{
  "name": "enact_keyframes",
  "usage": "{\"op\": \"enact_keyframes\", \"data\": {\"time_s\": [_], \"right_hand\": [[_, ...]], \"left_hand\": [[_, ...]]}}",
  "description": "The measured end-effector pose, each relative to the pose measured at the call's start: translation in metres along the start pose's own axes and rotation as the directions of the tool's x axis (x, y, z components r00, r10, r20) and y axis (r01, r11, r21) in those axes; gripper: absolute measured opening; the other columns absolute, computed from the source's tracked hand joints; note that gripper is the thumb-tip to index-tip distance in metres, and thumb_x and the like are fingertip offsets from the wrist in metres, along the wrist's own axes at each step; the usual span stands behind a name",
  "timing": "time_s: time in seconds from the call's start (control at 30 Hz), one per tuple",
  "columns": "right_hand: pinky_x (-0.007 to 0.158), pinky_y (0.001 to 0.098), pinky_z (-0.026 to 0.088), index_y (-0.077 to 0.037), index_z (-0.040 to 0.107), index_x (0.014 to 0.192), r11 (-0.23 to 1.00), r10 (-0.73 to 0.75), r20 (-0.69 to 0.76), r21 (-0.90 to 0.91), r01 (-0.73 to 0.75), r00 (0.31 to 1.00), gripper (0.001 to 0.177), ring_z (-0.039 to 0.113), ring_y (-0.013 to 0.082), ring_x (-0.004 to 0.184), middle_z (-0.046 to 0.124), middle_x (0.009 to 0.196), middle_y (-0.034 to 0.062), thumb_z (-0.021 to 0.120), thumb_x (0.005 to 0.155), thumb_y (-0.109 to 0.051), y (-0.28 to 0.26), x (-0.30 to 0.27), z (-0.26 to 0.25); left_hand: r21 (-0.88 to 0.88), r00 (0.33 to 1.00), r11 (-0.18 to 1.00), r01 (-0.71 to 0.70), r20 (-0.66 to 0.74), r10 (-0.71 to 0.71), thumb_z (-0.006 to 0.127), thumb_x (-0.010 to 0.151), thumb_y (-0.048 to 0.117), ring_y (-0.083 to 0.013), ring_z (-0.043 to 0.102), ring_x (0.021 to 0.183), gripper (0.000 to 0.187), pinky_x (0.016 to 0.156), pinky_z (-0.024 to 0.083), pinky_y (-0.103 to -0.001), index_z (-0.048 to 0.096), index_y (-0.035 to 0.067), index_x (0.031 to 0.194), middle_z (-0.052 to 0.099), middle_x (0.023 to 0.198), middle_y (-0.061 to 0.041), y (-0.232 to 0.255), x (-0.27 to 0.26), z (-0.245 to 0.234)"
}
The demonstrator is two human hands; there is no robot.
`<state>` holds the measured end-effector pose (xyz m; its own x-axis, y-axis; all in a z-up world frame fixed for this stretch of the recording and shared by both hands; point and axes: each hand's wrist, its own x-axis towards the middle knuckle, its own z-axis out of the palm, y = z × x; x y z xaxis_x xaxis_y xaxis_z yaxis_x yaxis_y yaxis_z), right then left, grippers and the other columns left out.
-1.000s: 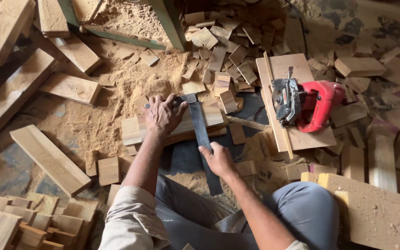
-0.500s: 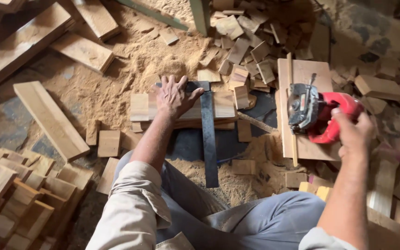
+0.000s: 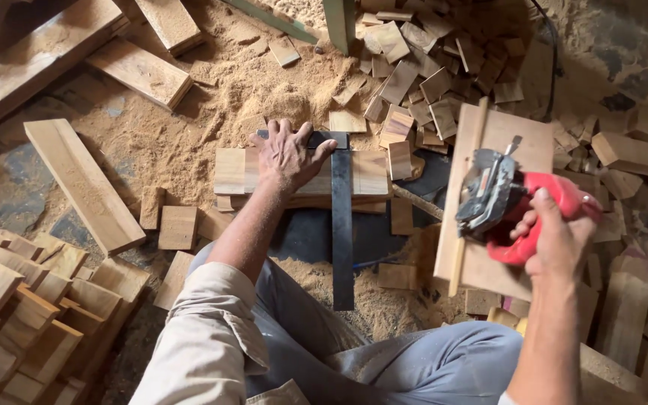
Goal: Marking wood pieces with a try square and pencil, and cutting them with a jigsaw.
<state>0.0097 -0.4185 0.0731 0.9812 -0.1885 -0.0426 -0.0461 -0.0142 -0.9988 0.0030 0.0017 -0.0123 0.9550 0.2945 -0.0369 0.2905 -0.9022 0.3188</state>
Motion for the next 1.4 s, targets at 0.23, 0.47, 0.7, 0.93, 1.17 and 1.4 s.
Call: {"op": "enact_keyframes", "data": {"time_s": [0.23, 0.47, 0.7, 0.93, 1.17, 1.4], "right_hand": [[0.046, 0.0271, 0.048, -0.003, 0.069, 0.099, 0.997, -0.082, 0.1, 0.013, 0.081, 0.992, 0.014, 0.057, 0.0122, 0.054, 0.061, 0.07, 0.0035, 0.07, 0.102, -0.017, 0.0, -0.078, 0.051], [0.048, 0.0271, 0.048, -0.003, 0.067, 0.085, 0.998, -0.03, 0.187, -0.051, 0.04, 0.982, 0.024, 0.056, 0.012, 0.052, 0.061, 0.066, 0.0032, 0.07, 0.1, -0.021, 0.022, -0.105, 0.083], [0.05, 0.0278, 0.048, -0.003, 0.066, 0.093, 1.0, 0.002, 0.231, -0.022, 0.003, 0.973, 0.017, 0.056, 0.0122, 0.055, 0.059, 0.068, 0.0029, 0.068, 0.1, -0.019, 0.022, -0.111, 0.092], [0.05, 0.0292, 0.049, -0.002, 0.065, 0.095, 0.997, 0.08, 0.238, -0.005, -0.081, 0.968, 0.015, 0.056, 0.0138, 0.055, 0.058, 0.068, 0.0039, 0.068, 0.099, -0.016, 0.017, -0.11, 0.098], [0.05, 0.0298, 0.049, -0.002, 0.065, 0.099, 0.994, 0.101, 0.23, 0.005, -0.105, 0.968, 0.014, 0.055, 0.0147, 0.055, 0.057, 0.068, 0.0042, 0.067, 0.1, -0.016, 0.018, -0.107, 0.101], [0.052, 0.0302, 0.049, -0.003, 0.063, 0.101, 0.992, 0.118, 0.224, 0.012, -0.124, 0.967, 0.013, 0.054, 0.0148, 0.056, 0.056, 0.069, 0.0037, 0.067, 0.1, -0.015, 0.018, -0.104, 0.102]], "left_hand": [[0.042, 1.0, 0.999, 0.006, 0.021, -0.006, 0.033, 0.093, 0.082, -0.0296, 0.044, 0.126, 0.081, 0.1, 0.03, -0.062, 0.058, 0.023, 0.141, 0.055, 0.129, -0.013, 0.004, 0.001, -0.004], [0.036, 0.999, 0.999, 0.01, 0.035, -0.011, 0.031, 0.093, 0.082, -0.0308, 0.044, 0.126, 0.082, 0.097, 0.03, -0.063, 0.056, 0.022, 0.143, 0.055, 0.13, -0.015, 0.002, 0.003, -0.004], [0.044, 1.0, 0.999, -0.003, 0.008, 0.003, 0.031, 0.094, 0.081, -0.0323, 0.043, 0.128, 0.08, 0.097, 0.029, -0.065, 0.058, 0.022, 0.14, 0.055, 0.131, -0.016, 0.003, 0.002, -0.006], [0.049, 1.0, 0.999, -0.006, -0.013, 0.007, 0.031, 0.094, 0.082, -0.0349, 0.043, 0.127, 0.08, 0.094, 0.029, -0.067, 0.06, 0.02, 0.136, 0.055, 0.131, -0.018, -0.002, 0.005, 0.003], [0.043, 1.0, 0.999, -0.001, 0.026, 0.0, 0.028, 0.093, 0.084, -0.0342, 0.045, 0.127, 0.082, 0.096, 0.03, -0.068, 0.059, 0.021, 0.136, 0.055, 0.131, -0.018, -0.003, 0.005, -0.001], [0.056, 1.0, 0.998, -0.023, 0.015, 0.022, 0.027, 0.093, 0.085, -0.0338, 0.047, 0.125, 0.083, 0.094, 0.03, -0.073, 0.058, 0.022, 0.136, 0.055, 0.129, -0.017, -0.004, 0.003, 0.001]]}}
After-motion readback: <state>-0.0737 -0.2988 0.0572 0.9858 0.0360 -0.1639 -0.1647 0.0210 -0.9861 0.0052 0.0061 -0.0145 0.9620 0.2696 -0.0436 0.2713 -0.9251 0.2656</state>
